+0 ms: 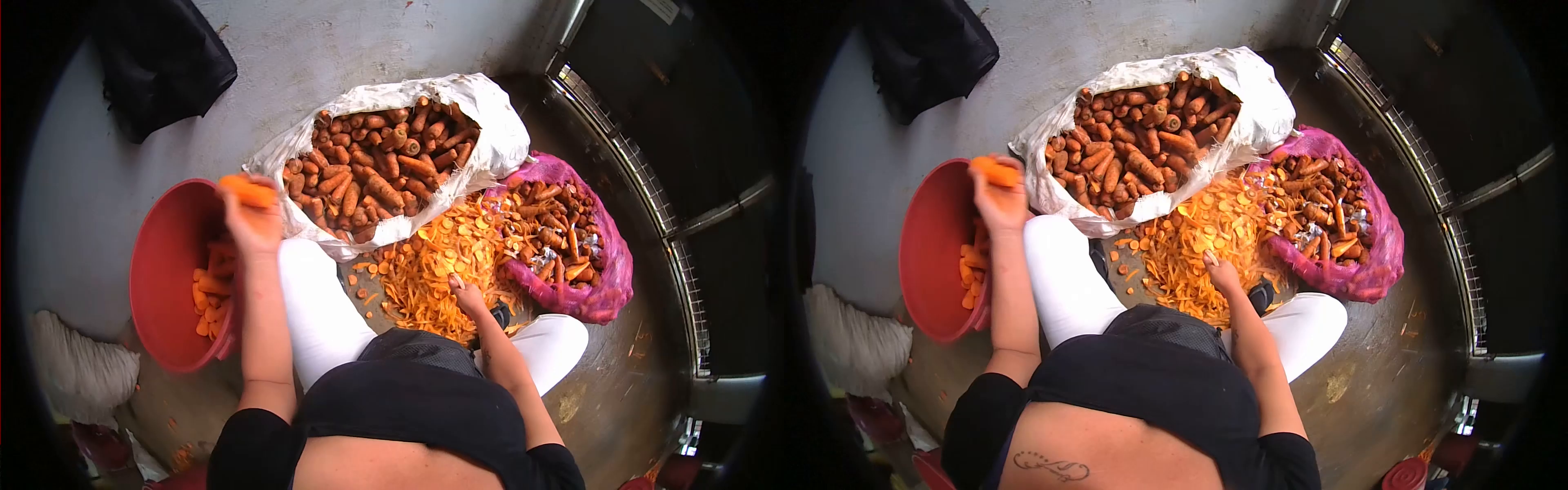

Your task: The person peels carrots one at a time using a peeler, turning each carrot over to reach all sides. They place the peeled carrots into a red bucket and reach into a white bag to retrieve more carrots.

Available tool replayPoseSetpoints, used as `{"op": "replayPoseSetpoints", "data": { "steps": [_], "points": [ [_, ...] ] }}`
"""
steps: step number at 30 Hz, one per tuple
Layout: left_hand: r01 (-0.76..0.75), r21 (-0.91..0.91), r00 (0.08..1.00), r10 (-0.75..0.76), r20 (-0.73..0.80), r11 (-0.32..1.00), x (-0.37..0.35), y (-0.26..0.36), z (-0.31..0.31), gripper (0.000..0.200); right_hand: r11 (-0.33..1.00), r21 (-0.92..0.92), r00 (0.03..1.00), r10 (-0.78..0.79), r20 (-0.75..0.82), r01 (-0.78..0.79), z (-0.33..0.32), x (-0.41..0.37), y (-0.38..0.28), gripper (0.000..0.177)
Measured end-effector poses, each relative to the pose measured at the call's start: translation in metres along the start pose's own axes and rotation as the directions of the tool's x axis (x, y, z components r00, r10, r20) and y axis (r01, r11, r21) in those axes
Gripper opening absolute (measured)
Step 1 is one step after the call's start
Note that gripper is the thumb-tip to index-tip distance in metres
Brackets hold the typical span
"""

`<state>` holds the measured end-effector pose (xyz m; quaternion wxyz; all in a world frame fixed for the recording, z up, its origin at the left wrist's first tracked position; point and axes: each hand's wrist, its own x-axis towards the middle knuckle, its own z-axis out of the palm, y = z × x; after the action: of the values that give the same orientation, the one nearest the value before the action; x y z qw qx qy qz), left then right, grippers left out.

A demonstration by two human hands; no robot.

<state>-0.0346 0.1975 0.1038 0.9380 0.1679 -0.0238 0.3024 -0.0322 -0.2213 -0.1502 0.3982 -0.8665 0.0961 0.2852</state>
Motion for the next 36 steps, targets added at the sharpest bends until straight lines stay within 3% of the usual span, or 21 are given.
{"op": "replayPoseSetpoints", "data": {
  "steps": [2,3,4,5,8,9,11,12,15,17,18,21,23,26,27,29,30,31,33,34,36],
  "points": [
    [-0.093,-0.165,0.987,0.112,0.114,0.982,0.015,0.046,-0.019,0.033,1.0,0.0,1.0,0.025,0.007,-0.025,-0.002,-0.006,-0.006,0.055],
    [-0.088,-0.231,0.965,0.141,0.222,0.969,0.025,0.069,-0.036,0.047,0.999,0.003,0.999,0.039,0.01,-0.039,-0.001,-0.008,-0.009,0.056],
    [-0.225,-0.215,0.965,0.247,0.083,0.95,0.026,0.082,-0.033,0.053,0.998,-0.023,0.996,-0.059,-0.067,0.058,0.005,-0.003,-0.002,0.058],
    [-0.356,-0.182,0.934,0.352,-0.055,0.917,0.026,0.093,-0.031,0.06,0.999,-0.018,0.999,-0.035,-0.042,0.034,0.008,0.001,0.007,0.058],
    [-0.262,-0.342,0.964,0.226,-0.143,0.902,0.019,0.096,-0.025,0.065,1.0,-0.019,1.0,-0.011,0.003,0.011,0.007,0.001,0.007,0.062],
    [-0.15,-0.365,0.988,0.13,-0.079,0.919,0.015,0.088,-0.022,0.066,1.0,-0.018,1.0,0.007,0.002,-0.007,0.008,0.001,0.006,0.062],
    [0.01,-0.283,1.0,-0.014,-0.012,0.959,0.019,0.076,-0.031,0.059,0.999,-0.017,0.999,0.044,0.0,-0.044,0.008,0.002,0.005,0.062],
    [0.108,-0.245,0.992,-0.087,0.097,0.964,0.022,0.067,-0.035,0.051,0.999,-0.021,0.999,0.046,0.002,-0.046,0.009,0.002,0.007,0.062],
    [0.208,-0.084,0.977,-0.203,0.058,0.975,0.036,0.033,-0.037,0.041,0.998,-0.026,0.998,0.055,0.002,-0.055,0.007,0.005,0.006,0.063],
    [0.29,0.088,0.956,-0.285,-0.065,0.953,0.043,0.006,-0.037,0.035,0.997,-0.027,0.997,0.076,0.003,-0.076,0.006,0.002,0.002,0.064],
    [0.316,0.167,0.937,-0.28,-0.206,0.934,0.046,-0.011,-0.033,0.032,0.998,-0.034,0.998,0.052,-0.02,-0.053,0.008,0.003,0.004,0.064],
    [0.438,0.321,0.885,-0.341,-0.316,0.839,0.067,-0.057,-0.053,0.027,0.998,-0.058,0.998,0.03,-0.058,-0.033,0.014,0.009,0.011,0.062],
    [0.501,0.453,0.859,-0.36,-0.364,0.737,0.083,-0.087,-0.076,0.024,0.994,-0.078,0.996,0.075,-0.041,-0.078,0.015,0.015,0.009,0.06],
    [0.63,0.546,0.763,-0.313,-0.565,0.552,0.107,-0.135,-0.126,0.014,1.0,0.013,0.992,-0.005,-0.125,0.007,0.028,0.034,0.027,0.054],
    [0.671,0.577,0.729,-0.271,-0.629,0.466,0.11,-0.15,-0.142,0.013,0.999,-0.035,0.994,-0.016,-0.104,0.012,0.018,0.021,0.003,0.05],
    [0.716,0.663,0.697,-0.18,-0.694,0.218,0.134,-0.179,-0.266,0.018,0.998,-0.036,0.992,-0.058,-0.108,0.055,0.017,0.025,0.0,0.049],
    [0.682,0.732,0.718,-0.185,-0.671,-0.006,0.122,-0.185,-0.249,0.021,0.997,-0.066,0.992,-0.05,-0.114,0.043,0.015,0.026,-0.004,0.049],
    [0.569,0.793,0.795,-0.1,-0.598,-0.218,0.119,-0.196,-0.287,0.026,0.996,-0.044,0.987,-0.078,-0.142,0.072,0.017,0.028,-0.002,0.048],
    [0.431,0.689,0.86,0.036,-0.508,-0.583,0.113,-0.214,-0.351,0.042,0.999,-0.01,0.99,-0.04,-0.134,0.039,0.015,0.027,-0.007,0.046],
    [0.472,0.643,0.811,0.011,-0.585,-0.603,0.105,-0.213,-0.33,0.049,0.994,-0.064,0.981,-0.094,-0.168,0.085,0.014,0.025,-0.014,0.045],
    [0.561,0.465,0.656,0.026,-0.754,-0.684,0.101,-0.217,-0.293,0.071,1.0,0.012,0.99,-0.026,-0.141,0.028,0.012,0.023,-0.021,0.042]
  ]
}}
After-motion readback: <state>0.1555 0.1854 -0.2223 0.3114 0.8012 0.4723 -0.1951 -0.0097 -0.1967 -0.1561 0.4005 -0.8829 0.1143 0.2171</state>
